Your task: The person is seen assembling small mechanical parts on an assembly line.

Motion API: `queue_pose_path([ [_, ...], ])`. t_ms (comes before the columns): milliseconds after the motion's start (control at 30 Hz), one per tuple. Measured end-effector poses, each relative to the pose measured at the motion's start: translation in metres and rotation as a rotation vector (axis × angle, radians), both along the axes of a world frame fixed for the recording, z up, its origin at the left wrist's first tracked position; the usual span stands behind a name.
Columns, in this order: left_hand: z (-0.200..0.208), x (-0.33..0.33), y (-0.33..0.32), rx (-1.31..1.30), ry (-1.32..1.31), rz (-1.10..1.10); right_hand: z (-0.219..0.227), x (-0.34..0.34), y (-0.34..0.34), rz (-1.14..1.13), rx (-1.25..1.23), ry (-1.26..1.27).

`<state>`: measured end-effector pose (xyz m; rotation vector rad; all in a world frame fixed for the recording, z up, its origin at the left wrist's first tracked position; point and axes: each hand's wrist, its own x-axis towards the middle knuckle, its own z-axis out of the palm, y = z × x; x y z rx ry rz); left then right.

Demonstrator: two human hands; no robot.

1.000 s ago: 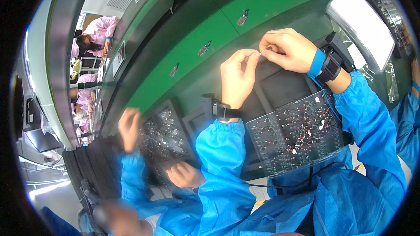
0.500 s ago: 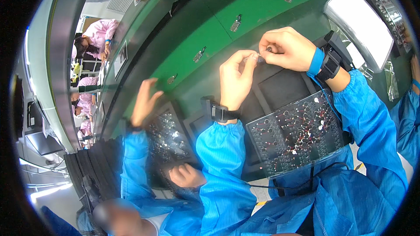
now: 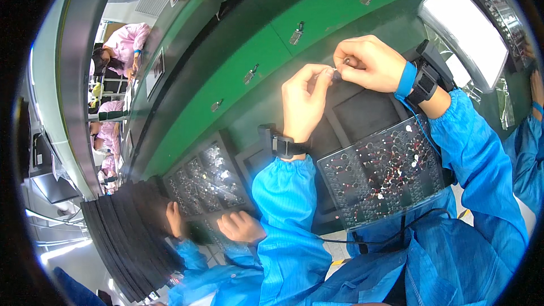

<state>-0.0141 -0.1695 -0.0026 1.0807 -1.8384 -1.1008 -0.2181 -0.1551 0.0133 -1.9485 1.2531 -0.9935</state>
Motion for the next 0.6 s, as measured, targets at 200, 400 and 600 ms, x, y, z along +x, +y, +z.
queue_pose_path([
  [200, 0.0030, 0.0002, 0.0008, 0.003, -0.014, -0.006, 0.0011, 0.0002, 0.0009, -0.001, -0.031, 0.043],
  [400, 0.0002, 0.0013, 0.0022, 0.006, -0.017, -0.014, 0.0006, 0.0013, 0.0026, 0.002, -0.050, 0.052],
  [600, 0.0006, 0.0003, 0.0014, 0.020, -0.037, -0.011, 0.0003, 0.0019, 0.0025, -0.008, -0.044, 0.060],
])
